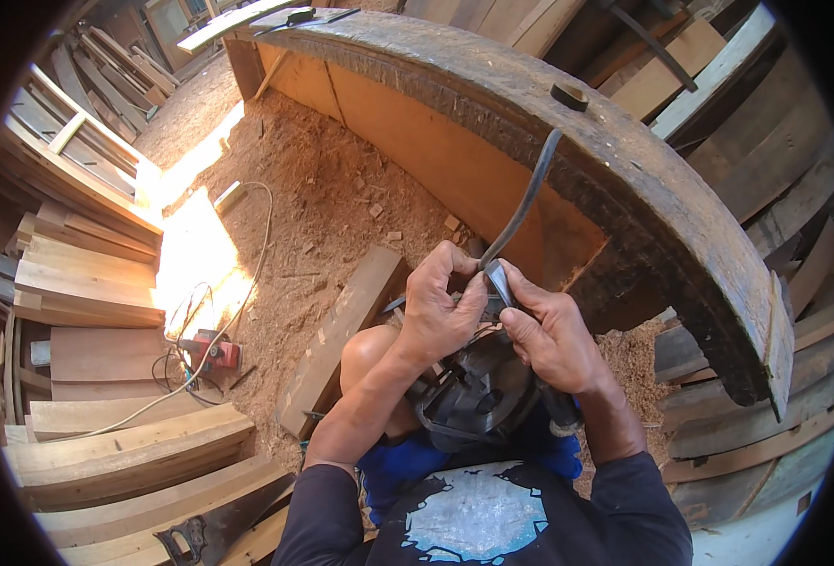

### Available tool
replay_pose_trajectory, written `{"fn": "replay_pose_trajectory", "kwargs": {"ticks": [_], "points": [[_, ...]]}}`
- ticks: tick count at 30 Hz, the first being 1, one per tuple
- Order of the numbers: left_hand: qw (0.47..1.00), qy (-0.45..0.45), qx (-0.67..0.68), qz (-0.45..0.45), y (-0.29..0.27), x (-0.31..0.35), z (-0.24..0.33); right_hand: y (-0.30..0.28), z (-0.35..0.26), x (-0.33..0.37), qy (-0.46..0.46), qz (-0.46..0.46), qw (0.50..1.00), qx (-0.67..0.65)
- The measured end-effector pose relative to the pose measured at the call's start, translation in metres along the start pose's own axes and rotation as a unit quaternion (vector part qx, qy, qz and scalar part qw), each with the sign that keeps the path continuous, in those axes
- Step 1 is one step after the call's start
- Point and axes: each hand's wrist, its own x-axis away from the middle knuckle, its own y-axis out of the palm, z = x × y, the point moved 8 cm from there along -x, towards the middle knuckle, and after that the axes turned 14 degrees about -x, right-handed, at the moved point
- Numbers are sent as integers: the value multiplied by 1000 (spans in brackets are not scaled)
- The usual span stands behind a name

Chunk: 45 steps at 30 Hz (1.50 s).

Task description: The person is stripping the outer insulation from a power cable on a circular saw using a blade while sitting on the ground.

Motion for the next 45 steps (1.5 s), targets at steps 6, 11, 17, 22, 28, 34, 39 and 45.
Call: {"fn": "replay_pose_trajectory", "kwargs": {"ticks": [6,11,17,22,28,34,39,45], "points": [[998,37,-36,17,-3,3,8,-2,3,-1,10,-4,999,-51],[996,77,-36,6,-2,4,11,-5,7,-2,15,-23,995,-100],[997,75,4,-2,0,5,6,-4,8,-4,35,-22,993,-114],[962,-90,252,-60,8,7,-11,-3,6,-5,20,-18,994,-104],[932,-178,288,-126,17,8,-23,-2,6,-5,31,-6,996,-84],[961,-116,227,-108,13,6,-18,0,0,-3,2,-18,999,-45],[984,-73,150,-70,9,3,-17,0,0,-1,6,-15,999,-44],[995,82,-57,16,-2,-2,19,-1,3,3,17,-7,998,-67]]}}
